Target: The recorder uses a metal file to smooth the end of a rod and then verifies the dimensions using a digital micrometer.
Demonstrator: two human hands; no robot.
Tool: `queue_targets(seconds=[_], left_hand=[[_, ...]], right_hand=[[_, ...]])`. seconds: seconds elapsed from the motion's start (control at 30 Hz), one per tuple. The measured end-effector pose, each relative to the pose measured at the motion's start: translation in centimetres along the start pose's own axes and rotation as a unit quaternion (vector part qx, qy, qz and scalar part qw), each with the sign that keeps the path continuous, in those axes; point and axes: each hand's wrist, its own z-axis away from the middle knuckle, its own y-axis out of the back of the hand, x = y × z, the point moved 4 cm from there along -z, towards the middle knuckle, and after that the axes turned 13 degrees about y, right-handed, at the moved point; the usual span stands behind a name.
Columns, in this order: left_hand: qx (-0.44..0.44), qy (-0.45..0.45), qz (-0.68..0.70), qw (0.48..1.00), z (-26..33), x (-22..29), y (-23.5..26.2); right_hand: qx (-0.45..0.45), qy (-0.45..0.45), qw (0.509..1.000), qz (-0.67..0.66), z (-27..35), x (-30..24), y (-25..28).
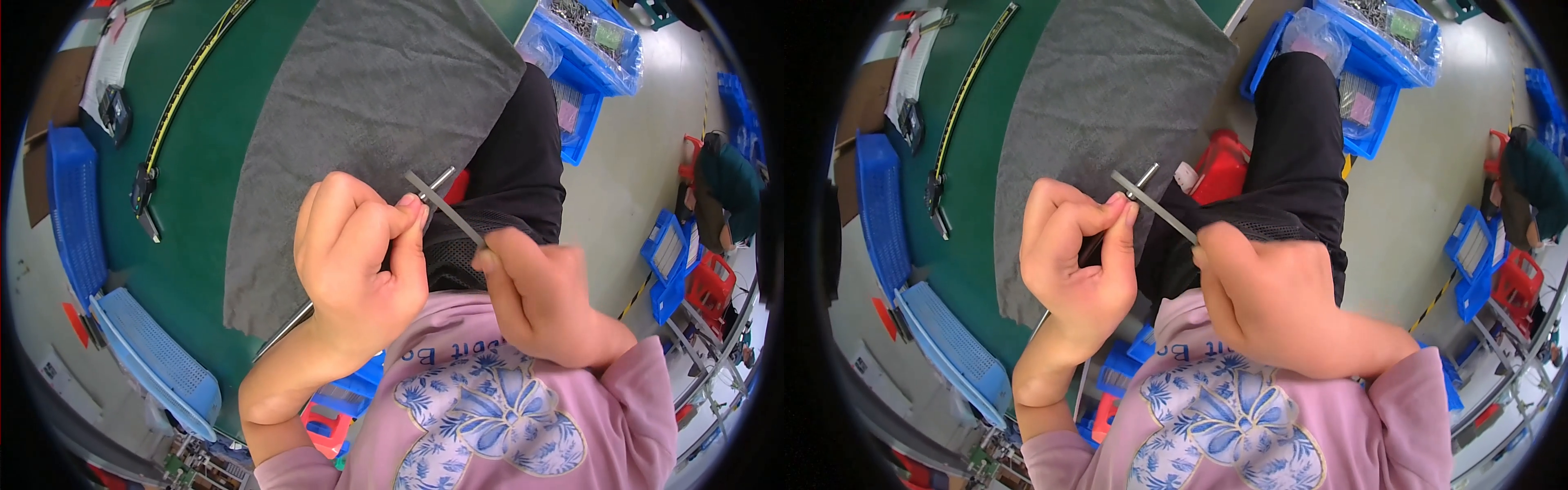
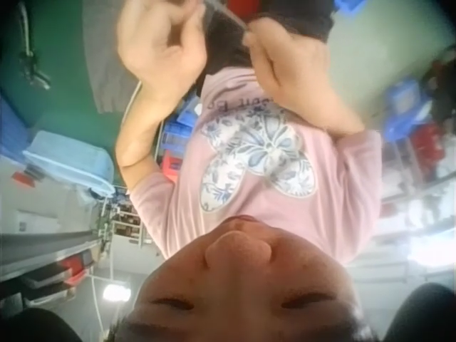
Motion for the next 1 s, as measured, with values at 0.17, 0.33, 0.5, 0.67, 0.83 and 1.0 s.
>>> queue_targets(seconds=[0.17,0.33,0.5,0.67,0.83,1.0], left_hand=[[0.001,-0.003,-0.001,1.000,-0.1,0.0,-0.1],[-0.001,-0.007,-0.010,1.000,0.0,0.0,0.0],[-0.002,-0.008,0.002,1.000,-0.2,0.0,0.0],[-0.007,-0.012,-0.005,1.000,-0.2,0.0,-0.1],[-0.002,-0.002,-0.004,1.000,-0.2,-0.2,0.1],[-0.001,-0.007,-0.006,1.000,-0.3,0.0,-0.1]], right_hand=[[0.030,0.047,0.998,0.010,-2.5,0.5,-1.2],[0.019,0.015,1.000,0.008,0.5,0.6,-0.9],[0.080,0.078,0.993,0.032,-2.3,1.0,-2.4],[0.079,0.082,0.993,0.040,-1.0,1.3,-2.1],[0.071,0.070,0.994,0.055,-1.2,0.9,-2.0],[0.065,0.073,0.993,0.061,-2.1,0.6,-1.7]])
